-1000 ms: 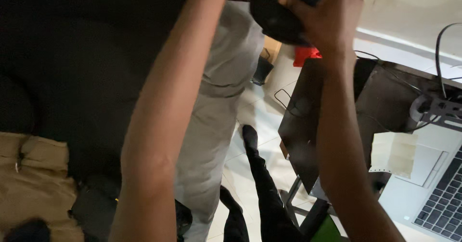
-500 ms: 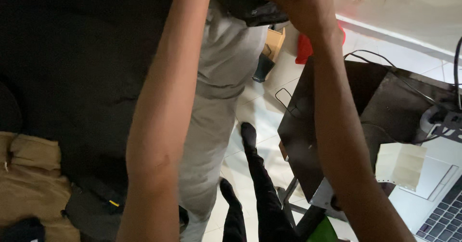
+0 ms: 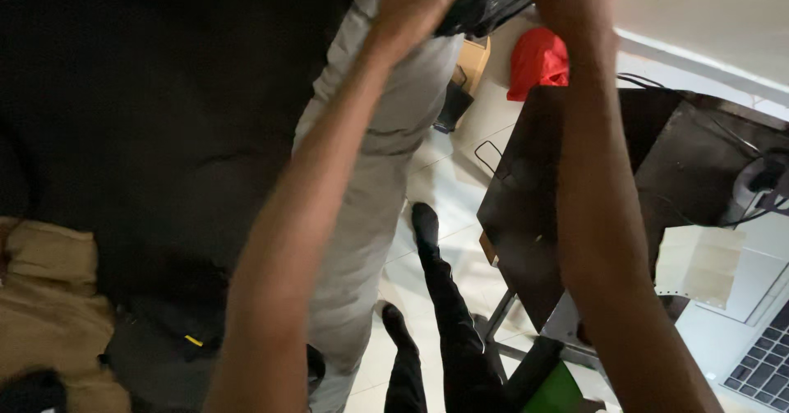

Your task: The person packs a black backpack with daily essentials. They place a power bank, a white charger with cable, a black cable, a black pouch, and two small bottles into the bag, then close the zipper.

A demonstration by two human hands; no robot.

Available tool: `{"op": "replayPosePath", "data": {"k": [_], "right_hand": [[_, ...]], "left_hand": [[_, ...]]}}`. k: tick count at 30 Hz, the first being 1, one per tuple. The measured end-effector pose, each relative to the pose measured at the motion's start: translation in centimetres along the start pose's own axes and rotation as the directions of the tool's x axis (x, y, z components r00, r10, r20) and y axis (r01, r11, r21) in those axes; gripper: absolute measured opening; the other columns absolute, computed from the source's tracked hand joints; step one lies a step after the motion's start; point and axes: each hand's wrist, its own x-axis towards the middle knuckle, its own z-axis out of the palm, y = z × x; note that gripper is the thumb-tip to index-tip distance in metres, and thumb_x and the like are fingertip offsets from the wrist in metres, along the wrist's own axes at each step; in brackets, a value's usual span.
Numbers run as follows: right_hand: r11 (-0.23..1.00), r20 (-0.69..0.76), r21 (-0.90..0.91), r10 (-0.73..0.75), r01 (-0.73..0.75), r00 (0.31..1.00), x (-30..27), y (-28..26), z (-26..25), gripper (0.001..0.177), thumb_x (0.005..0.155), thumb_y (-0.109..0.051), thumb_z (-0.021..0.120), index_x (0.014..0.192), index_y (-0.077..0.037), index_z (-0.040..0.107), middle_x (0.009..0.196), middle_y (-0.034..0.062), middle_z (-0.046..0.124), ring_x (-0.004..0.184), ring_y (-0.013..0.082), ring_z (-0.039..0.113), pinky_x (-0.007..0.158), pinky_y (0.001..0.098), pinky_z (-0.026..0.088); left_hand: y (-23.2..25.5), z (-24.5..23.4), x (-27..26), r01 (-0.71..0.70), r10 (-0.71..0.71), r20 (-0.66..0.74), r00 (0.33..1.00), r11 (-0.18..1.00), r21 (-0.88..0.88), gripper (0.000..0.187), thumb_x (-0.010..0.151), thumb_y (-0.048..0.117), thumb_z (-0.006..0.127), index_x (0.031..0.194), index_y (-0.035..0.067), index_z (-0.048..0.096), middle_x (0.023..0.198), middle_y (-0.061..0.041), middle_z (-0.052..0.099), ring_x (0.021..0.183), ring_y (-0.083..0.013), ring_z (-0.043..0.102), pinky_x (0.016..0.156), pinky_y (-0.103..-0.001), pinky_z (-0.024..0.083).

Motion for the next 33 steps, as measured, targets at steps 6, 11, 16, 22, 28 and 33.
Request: {"op": "replayPosePath", "data": {"k": [6, 11, 16, 22, 28, 33], "right_hand": [[0.994, 0.127, -0.09, -0.045, 0.056, 0.991, -0.3, 2.8, 2.1, 0.016, 0.09, 0.0, 0.064, 0.106, -0.001, 0.067, 0.088, 0.0192, 0.067, 0.079, 0.0365, 0.065, 0.065, 0.0449, 0.05], [0.981, 0.12, 0.055, -0.191, 0.185, 0.974, 0.3, -1.8, 6.2, 0.019, 0.09, 0.002, 0.058, 0.107, -0.002, 0.066, 0.088, 0.0219, 0.065, 0.078, 0.04, 0.063, 0.063, 0.0478, 0.049], [0.938, 0.215, 0.338, -0.16, 0.081, 0.963, -3.3, -8.8, 5.3, 0.048, 0.089, 0.006, 0.05, 0.132, -0.009, 0.066, 0.085, 0.0206, 0.064, 0.076, 0.0352, 0.065, 0.067, 0.0455, 0.051], [0.856, 0.06, 0.517, -0.026, -0.009, 0.998, -9.0, -19.3, 3.9, 0.039, 0.096, 0.008, 0.052, 0.13, -0.007, 0.064, 0.112, 0.0122, 0.073, 0.097, 0.019, 0.072, 0.081, 0.034, 0.057], [0.778, 0.037, 0.621, 0.095, -0.097, 0.995, -15.1, -28.9, 0.2, 0.019, 0.103, -0.002, 0.06, 0.121, -0.003, 0.063, 0.114, 0.0113, 0.069, 0.095, 0.0207, 0.072, 0.077, 0.0304, 0.06], [0.75, 0.043, 0.661, -0.043, 0.004, 0.998, -20.9, -38.2, -3.0, 0.023, 0.101, 0.002, 0.058, 0.122, -0.004, 0.063, 0.114, 0.0112, 0.067, 0.098, 0.021, 0.07, 0.081, 0.0313, 0.059]], "left_hand": [[1.9, 5.9, -4.1, 0.363, -0.298, 0.213, 0.931, 0.828, -0.427, 0.076, 0.085, 0.037, 0.074, 0.135, -0.006, 0.036, 0.117, -0.021, 0.065, 0.104, -0.0301, 0.068, 0.087, -0.037, 0.056], [1.4, 6.3, -6.7, 0.492, -0.447, 0.218, 0.868, 0.837, -0.241, 0.047, 0.093, 0.032, 0.066, 0.128, 0.002, 0.057, 0.12, -0.018, 0.068, 0.108, -0.0283, 0.07, 0.093, -0.037, 0.054], [3.3, 2.6, -10.2, 0.517, -0.447, 0.267, 0.854, 0.785, -0.342, 0.034, 0.093, 0.023, 0.06, 0.12, 0.003, 0.06, 0.116, -0.015, 0.068, 0.1, -0.026, 0.072, 0.087, -0.035, 0.056], [7.2, -3.6, -13.6, 0.54, -0.517, 0.154, 0.842, 0.808, -0.236, 0.016, 0.097, 0.013, 0.058, 0.107, 0.001, 0.061, 0.101, -0.014, 0.073, 0.091, -0.0271, 0.071, 0.081, -0.041, 0.055], [11.4, -13.1, -20.9, 0.242, -0.253, -0.079, 0.964, 0.962, -0.122, 0.028, 0.098, 0.007, 0.055, 0.125, 0.0, 0.055, 0.113, -0.017, 0.065, 0.092, -0.0316, 0.067, 0.079, -0.042, 0.053], [15.0, -21.3, -28.5, 0.224, -0.224, -0.172, 0.959, 0.974, -0.02, 0.026, 0.098, 0.005, 0.057, 0.124, 0.003, 0.058, 0.114, -0.014, 0.067, 0.099, -0.0322, 0.066, 0.085, -0.043, 0.052]]}}
